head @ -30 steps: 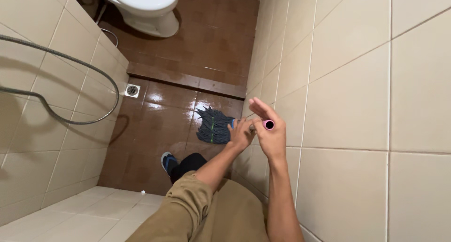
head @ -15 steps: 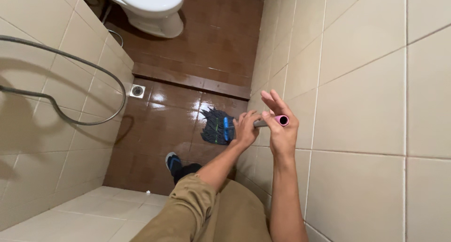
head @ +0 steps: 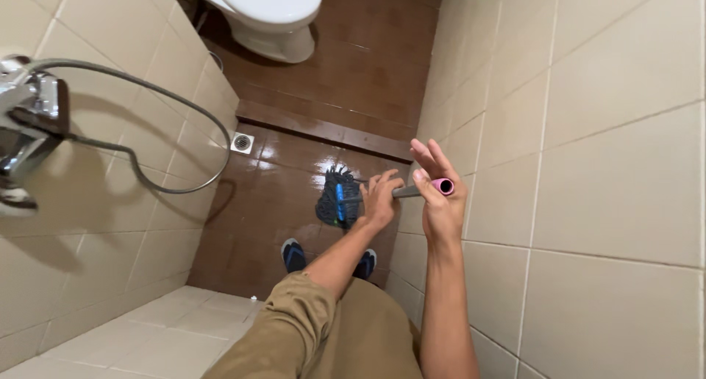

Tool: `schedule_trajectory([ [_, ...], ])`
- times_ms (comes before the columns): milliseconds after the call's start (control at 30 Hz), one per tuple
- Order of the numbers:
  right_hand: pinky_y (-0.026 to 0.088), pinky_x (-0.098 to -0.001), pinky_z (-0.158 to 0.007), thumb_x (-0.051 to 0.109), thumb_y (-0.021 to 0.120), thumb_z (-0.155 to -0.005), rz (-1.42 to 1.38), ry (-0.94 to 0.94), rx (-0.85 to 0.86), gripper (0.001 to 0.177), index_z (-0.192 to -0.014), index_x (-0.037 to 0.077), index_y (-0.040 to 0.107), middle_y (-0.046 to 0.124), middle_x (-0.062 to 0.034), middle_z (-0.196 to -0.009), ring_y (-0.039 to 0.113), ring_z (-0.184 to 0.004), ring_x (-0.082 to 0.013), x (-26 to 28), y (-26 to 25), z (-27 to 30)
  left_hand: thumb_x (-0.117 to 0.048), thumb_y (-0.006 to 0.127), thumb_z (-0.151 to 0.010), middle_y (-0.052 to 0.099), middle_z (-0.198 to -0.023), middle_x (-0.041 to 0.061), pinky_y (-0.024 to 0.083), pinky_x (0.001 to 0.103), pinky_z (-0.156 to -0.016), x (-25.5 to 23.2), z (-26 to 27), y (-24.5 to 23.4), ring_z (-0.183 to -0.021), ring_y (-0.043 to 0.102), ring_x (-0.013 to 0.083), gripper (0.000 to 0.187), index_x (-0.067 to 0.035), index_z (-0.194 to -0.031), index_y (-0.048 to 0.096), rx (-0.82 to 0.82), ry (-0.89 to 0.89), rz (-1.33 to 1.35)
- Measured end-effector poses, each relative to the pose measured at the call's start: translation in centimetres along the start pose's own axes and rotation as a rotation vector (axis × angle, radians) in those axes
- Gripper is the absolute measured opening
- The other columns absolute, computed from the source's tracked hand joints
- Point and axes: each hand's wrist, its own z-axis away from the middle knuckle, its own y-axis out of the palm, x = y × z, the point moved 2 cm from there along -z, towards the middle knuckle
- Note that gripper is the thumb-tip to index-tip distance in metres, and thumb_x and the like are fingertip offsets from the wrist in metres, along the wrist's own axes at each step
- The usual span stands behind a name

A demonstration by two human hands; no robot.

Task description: The person attaches a mop head to a handle by hand, repeatedly aligning the connector and pushing the two components together.

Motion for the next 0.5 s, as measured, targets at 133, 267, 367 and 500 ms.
schedule_trajectory([
  [133, 0.043, -0.041, -0.116, -0.003, 0.066, -0.092, -0.023, 0.014, 0.029, 0.06, -0.149, -0.006, 0.048, 0.064, -0.0198, -0.141, 0.059, -0.133, -0.0283, -1.3, 2.6, -0.3, 0.003, 0.069, -0.075, 0.052, -0.149, 0.001, 0.016, 0.078, -0.112, 2.0, 0.0, -3.1, -0.138, 0.041, 0.0354, 0.039, -0.023, -0.104, 0.071, -0.013, -0.034, -0.011],
  [267, 0.043, -0.0418, -0.118, -0.003, 0.066, -0.093, -0.094, 0.021, 0.082, 0.06, -0.15, -0.005, 0.048, 0.062, -0.02, -0.143, 0.058, -0.135, -0.0286, -3.0, 5.2, -0.7, 0.003, 0.068, -0.075, 0.053, -0.148, 0.0, 0.02, 0.076, -0.111, 4.6, 0.0, -5.9, -0.138, 0.043, 0.0345, 0.039, -0.023, -0.105, 0.07, -0.07, -0.059, -0.022],
  [367, 0.043, -0.0421, -0.118, -0.002, 0.066, -0.094, -0.148, 0.02, 0.119, 0.06, -0.15, -0.004, 0.048, 0.061, -0.0203, -0.145, 0.057, -0.135, -0.0288, -4.4, 7.4, -1.0, 0.004, 0.067, -0.074, 0.055, -0.146, 0.0, 0.02, 0.076, -0.11, 6.9, 0.0, -7.9, -0.138, 0.043, 0.0339, 0.04, -0.022, -0.103, 0.07, -0.111, -0.073, -0.045],
  [500, 0.042, -0.0423, -0.118, -0.001, 0.067, -0.095, -0.178, 0.037, 0.17, 0.06, -0.151, -0.002, 0.047, 0.06, -0.0202, -0.146, 0.056, -0.136, -0.029, -6.1, 10.2, -1.1, 0.003, 0.066, -0.08, 0.058, -0.142, 0.0, 0.017, 0.079, -0.11, 10.1, 0.0, -10.0, -0.136, 0.046, 0.0325, 0.033, -0.022, -0.101, 0.071, -0.181, -0.109, -0.078],
])
